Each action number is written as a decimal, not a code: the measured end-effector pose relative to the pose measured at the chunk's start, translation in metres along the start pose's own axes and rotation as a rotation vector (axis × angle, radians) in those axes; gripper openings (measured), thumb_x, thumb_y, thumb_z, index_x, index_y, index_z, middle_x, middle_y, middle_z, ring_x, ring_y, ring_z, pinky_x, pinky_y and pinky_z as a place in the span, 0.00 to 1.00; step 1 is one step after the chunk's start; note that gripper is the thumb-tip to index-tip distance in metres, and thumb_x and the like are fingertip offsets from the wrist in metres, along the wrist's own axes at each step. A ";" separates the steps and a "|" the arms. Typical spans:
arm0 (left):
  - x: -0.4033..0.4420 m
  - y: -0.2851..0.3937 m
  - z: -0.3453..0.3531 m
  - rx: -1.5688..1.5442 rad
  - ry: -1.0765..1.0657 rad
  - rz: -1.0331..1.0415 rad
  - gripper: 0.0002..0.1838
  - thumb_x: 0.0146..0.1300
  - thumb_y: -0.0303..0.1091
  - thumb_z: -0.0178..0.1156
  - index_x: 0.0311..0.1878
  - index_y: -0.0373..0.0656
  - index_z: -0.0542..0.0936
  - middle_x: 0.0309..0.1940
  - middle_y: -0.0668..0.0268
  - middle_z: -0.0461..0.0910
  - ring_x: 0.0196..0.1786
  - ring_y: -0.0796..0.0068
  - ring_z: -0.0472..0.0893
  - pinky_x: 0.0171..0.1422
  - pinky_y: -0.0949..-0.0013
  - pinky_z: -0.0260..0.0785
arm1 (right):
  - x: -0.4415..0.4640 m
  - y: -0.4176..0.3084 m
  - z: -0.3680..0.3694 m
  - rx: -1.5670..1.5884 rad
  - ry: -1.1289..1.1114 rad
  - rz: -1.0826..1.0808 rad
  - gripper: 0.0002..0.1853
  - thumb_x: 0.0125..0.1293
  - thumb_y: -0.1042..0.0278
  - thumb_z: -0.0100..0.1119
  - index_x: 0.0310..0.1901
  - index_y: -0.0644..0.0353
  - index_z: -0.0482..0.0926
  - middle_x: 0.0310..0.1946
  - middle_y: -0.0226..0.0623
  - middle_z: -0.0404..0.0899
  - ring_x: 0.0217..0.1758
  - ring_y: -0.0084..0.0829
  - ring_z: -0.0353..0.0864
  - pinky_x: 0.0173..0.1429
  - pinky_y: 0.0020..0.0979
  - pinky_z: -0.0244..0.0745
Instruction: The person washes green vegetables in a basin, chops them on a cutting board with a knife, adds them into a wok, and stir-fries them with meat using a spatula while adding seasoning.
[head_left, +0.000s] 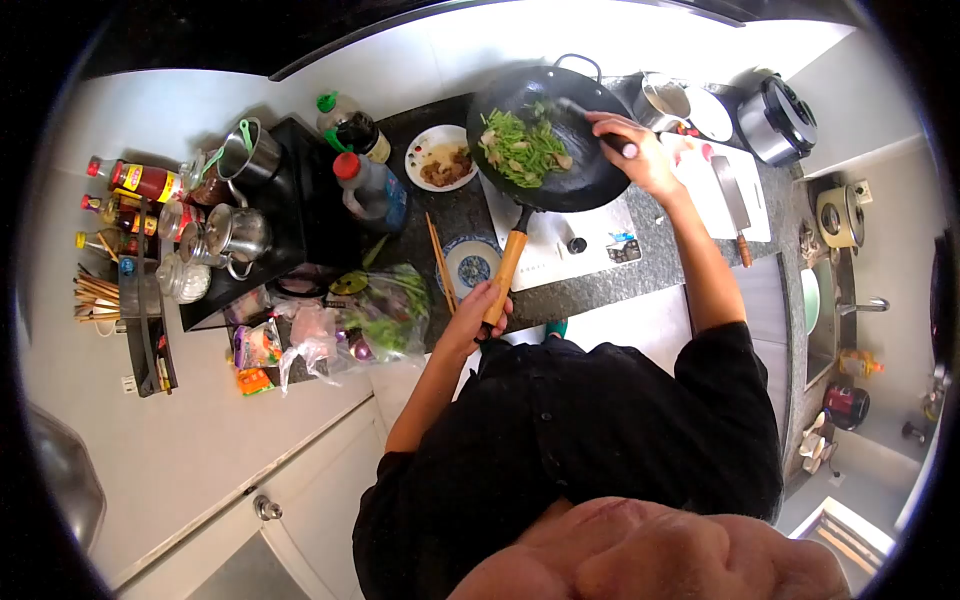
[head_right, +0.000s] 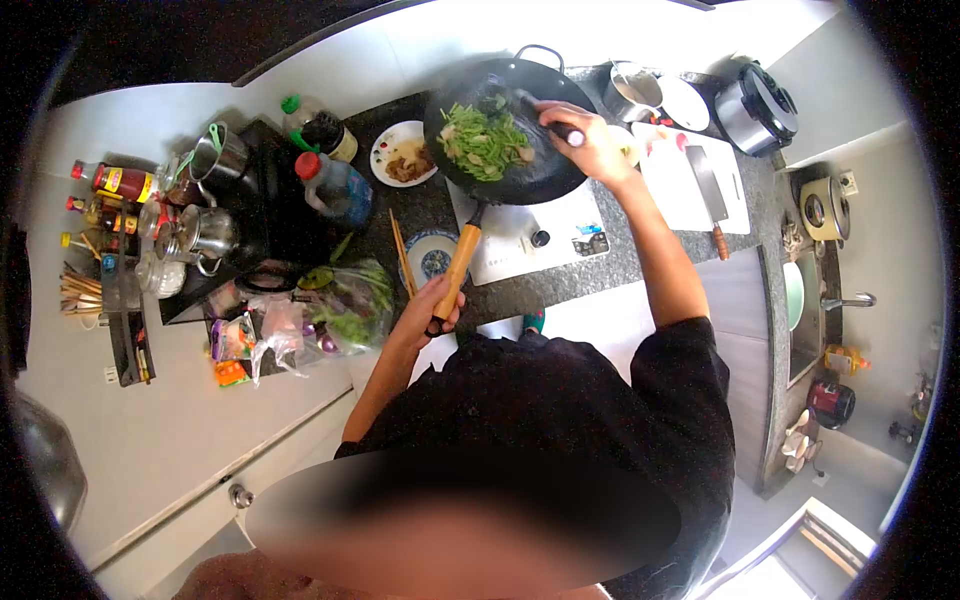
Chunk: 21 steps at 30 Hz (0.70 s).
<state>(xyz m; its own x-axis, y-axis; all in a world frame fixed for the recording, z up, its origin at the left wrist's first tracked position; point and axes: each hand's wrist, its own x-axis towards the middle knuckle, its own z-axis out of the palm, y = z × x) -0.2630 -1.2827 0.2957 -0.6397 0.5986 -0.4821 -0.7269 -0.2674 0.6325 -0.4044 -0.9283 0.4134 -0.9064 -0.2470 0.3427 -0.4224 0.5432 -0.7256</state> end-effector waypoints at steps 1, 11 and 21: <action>0.000 -0.001 0.002 0.001 -0.001 -0.005 0.16 0.75 0.43 0.48 0.55 0.42 0.67 0.32 0.65 0.77 0.23 0.81 0.75 0.22 0.77 0.66 | 0.003 0.005 0.007 -0.167 0.067 -0.077 0.13 0.56 0.85 0.62 0.44 0.64 0.78 0.58 0.42 0.78 0.62 0.40 0.77 0.64 0.32 0.73; 0.003 -0.007 0.007 -0.031 0.010 0.001 0.17 0.75 0.43 0.48 0.57 0.42 0.67 0.33 0.64 0.77 0.24 0.79 0.75 0.23 0.76 0.65 | -0.045 -0.117 -0.008 -0.210 -0.344 -0.302 0.16 0.46 0.84 0.54 0.40 0.65 0.77 0.56 0.48 0.77 0.60 0.48 0.78 0.58 0.43 0.77; 0.002 -0.005 0.011 -0.024 0.043 0.000 0.17 0.75 0.45 0.49 0.55 0.42 0.67 0.32 0.64 0.77 0.22 0.79 0.74 0.21 0.76 0.65 | -0.038 -0.056 0.020 -0.294 -0.159 -0.181 0.13 0.47 0.81 0.55 0.38 0.66 0.79 0.51 0.48 0.80 0.59 0.47 0.78 0.62 0.40 0.75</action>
<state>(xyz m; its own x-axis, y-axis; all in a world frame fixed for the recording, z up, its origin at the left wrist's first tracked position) -0.2580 -1.2719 0.2976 -0.6493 0.5659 -0.5081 -0.7326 -0.2860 0.6176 -0.3469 -0.9653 0.4289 -0.8169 -0.4689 0.3360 -0.5765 0.6811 -0.4514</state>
